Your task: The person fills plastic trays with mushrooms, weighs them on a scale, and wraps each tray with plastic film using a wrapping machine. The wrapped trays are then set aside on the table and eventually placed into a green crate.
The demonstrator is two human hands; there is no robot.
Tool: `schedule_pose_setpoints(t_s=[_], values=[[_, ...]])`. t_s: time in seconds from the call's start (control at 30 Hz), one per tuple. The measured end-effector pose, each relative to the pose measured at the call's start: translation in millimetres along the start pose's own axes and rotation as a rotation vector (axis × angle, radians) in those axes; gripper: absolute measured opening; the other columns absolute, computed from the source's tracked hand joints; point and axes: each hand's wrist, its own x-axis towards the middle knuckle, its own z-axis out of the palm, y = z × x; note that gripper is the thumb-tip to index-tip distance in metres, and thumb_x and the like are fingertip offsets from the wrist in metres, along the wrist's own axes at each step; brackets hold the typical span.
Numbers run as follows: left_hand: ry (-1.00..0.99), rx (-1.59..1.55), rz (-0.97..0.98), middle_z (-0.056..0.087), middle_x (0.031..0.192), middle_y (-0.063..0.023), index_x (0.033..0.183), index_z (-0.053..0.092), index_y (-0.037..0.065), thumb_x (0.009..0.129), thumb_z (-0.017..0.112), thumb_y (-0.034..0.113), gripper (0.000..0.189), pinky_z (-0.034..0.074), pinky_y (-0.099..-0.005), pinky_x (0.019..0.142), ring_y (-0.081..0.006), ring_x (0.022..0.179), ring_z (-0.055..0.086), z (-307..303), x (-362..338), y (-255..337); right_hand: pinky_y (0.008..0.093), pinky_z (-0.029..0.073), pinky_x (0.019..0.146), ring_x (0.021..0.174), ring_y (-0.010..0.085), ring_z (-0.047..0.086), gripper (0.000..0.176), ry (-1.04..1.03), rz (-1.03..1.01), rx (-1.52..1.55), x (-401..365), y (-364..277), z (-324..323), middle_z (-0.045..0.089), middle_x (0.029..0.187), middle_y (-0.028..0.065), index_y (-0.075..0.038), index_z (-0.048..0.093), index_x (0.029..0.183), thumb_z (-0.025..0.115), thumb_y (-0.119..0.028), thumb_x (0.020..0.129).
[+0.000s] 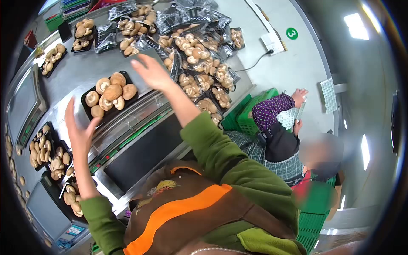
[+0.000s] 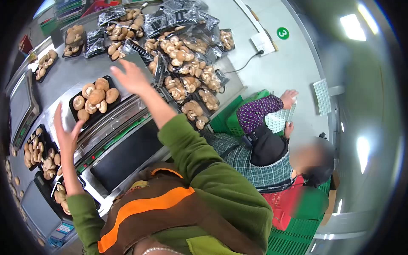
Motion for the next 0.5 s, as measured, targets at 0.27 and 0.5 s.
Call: schedule_pose_setpoints(t_s=[0.27,0.5], values=[[-0.097,0.62,-0.281,0.06,0.073,-0.0157,0.07,0.067,0.0,0.078,0.071,0.038,0.039,0.043,-0.0425,0.069,-0.0331,0.075,0.056,-15.7,-81.4,11.0,0.0411,0.051,0.066,0.066,0.0339,0.063,0.043,-0.016,-0.153,-0.618,-81.3,71.5,-2.1,0.067,0.075,0.0114,-0.006,0.071,0.081,0.066,-0.049,0.077],[-0.274,-1.004,-1.204,0.036,0.053,0.0042,0.065,0.043,0.009,0.09,0.059,0.032,0.038,0.025,-0.0233,0.039,-0.008,0.045,0.033,-28.1,-88.1,-1.4,0.0183,0.024,0.036,0.044,0.0048,0.027,0.023,-0.465,0.885,1.268,-105.3,75.4,-19.3,0.031,0.056,-0.0057,-0.011,0.052,0.077,0.055,-0.029,0.091]])
